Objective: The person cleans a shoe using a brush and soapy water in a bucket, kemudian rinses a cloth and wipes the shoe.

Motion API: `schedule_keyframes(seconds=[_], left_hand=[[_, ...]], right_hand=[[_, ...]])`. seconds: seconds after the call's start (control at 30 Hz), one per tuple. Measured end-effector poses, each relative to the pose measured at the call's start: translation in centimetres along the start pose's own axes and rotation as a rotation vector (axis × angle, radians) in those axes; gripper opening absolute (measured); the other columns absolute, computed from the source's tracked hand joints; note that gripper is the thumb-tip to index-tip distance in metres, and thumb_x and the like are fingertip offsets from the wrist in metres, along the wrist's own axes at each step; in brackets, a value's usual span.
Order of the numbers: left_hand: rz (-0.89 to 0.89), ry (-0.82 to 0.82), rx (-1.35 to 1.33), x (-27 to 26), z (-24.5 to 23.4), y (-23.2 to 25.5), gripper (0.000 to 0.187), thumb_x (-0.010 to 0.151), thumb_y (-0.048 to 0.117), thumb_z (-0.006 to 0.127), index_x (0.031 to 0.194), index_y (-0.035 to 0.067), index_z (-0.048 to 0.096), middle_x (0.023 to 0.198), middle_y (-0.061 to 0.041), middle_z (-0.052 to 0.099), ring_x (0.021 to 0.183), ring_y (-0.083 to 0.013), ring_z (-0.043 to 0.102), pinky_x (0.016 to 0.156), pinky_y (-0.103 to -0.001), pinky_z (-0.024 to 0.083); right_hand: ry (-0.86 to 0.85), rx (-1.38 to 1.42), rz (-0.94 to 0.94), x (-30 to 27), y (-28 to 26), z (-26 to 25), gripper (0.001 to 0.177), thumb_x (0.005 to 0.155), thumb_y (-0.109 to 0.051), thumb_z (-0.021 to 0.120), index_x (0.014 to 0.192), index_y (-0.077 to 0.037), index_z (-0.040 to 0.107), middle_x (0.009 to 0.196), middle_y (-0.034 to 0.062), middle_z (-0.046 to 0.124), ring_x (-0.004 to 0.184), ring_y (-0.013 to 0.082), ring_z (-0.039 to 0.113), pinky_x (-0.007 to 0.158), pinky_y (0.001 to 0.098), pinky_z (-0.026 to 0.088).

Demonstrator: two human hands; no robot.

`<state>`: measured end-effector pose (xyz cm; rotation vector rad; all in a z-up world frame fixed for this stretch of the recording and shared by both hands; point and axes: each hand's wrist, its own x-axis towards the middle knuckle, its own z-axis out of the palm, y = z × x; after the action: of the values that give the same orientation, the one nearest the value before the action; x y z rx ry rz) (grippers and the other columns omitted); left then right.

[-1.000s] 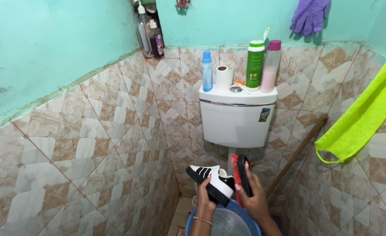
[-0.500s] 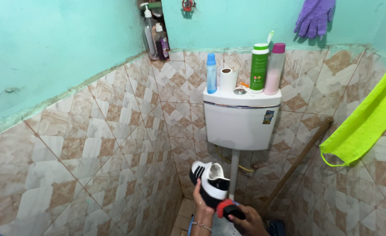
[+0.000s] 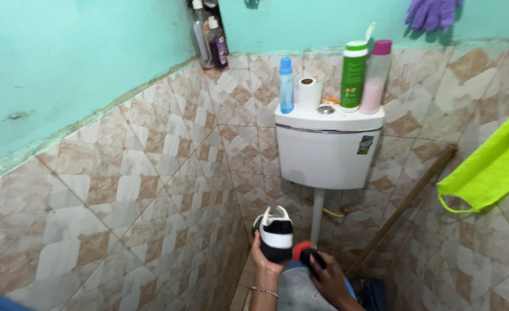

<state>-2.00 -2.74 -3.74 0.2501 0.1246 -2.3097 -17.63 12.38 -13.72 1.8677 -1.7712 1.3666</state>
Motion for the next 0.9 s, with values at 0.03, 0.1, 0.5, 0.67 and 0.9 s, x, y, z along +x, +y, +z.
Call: schedule_keyframes(seconds=[0.03, 0.1, 0.5, 0.67, 0.9], left_hand=[[0.012, 0.007, -0.003, -0.3, -0.1, 0.9, 0.057, 0.101, 0.055, 0.052, 0.141, 0.016, 0.063, 0.141, -0.011, 0.064, 0.124, -0.0372, 0.062, 0.105, -0.059, 0.049], [0.033, 0.33, 0.145, -1.0, 0.4, 2.5, 0.063, 0.091, 0.068, 0.047, 0.134, 0.025, 0.065, 0.135, -0.009, 0.065, 0.117, -0.0372, 0.061, 0.109, -0.066, 0.033], [0.143, 0.384, -0.108, -10.6, -2.1, 5.1, 0.069, 0.089, 0.071, 0.05, 0.13, 0.018, 0.068, 0.122, -0.016, 0.07, 0.11, -0.0363, 0.066, 0.109, -0.06, 0.038], [0.245, 0.323, -0.139, -15.4, -4.0, 6.3, 0.072, 0.088, 0.072, 0.052, 0.13, 0.016, 0.068, 0.122, -0.016, 0.07, 0.111, -0.0361, 0.066, 0.106, -0.063, 0.039], [0.473, 0.305, 0.035, -24.0, -7.4, 5.6, 0.064, 0.084, 0.063, 0.057, 0.132, 0.023, 0.068, 0.132, -0.008, 0.073, 0.118, -0.037, 0.068, 0.099, -0.075, 0.043]], right_hand=[[-0.218, -0.198, 0.204, -0.6, 0.1, -0.7, 0.069, 0.08, -0.019, 0.079, 0.144, -0.025, 0.052, 0.128, 0.0208, 0.059, 0.108, 0.0387, 0.062, 0.088, 0.0442, 0.052], [-0.268, -0.165, 0.221, -0.9, 0.4, -1.2, 0.067, 0.081, -0.019, 0.078, 0.143, -0.025, 0.053, 0.127, 0.0203, 0.059, 0.107, 0.0378, 0.062, 0.087, 0.0436, 0.052], [-0.18, 1.281, 1.425, 1.8, -5.3, 5.9, 0.047, 0.088, -0.018, 0.07, 0.134, -0.019, 0.06, 0.12, 0.0136, 0.064, 0.094, 0.0272, 0.061, 0.077, 0.0366, 0.05], [-0.309, 1.303, 1.436, 2.3, -7.7, 8.2, 0.039, 0.091, -0.017, 0.067, 0.131, -0.016, 0.062, 0.118, 0.0108, 0.065, 0.089, 0.0228, 0.061, 0.072, 0.0337, 0.049], [-0.501, 1.239, 1.286, -0.9, -10.4, 12.0, 0.03, 0.096, -0.017, 0.062, 0.125, -0.013, 0.066, 0.114, 0.0069, 0.068, 0.081, 0.0165, 0.061, 0.066, 0.0296, 0.048]])
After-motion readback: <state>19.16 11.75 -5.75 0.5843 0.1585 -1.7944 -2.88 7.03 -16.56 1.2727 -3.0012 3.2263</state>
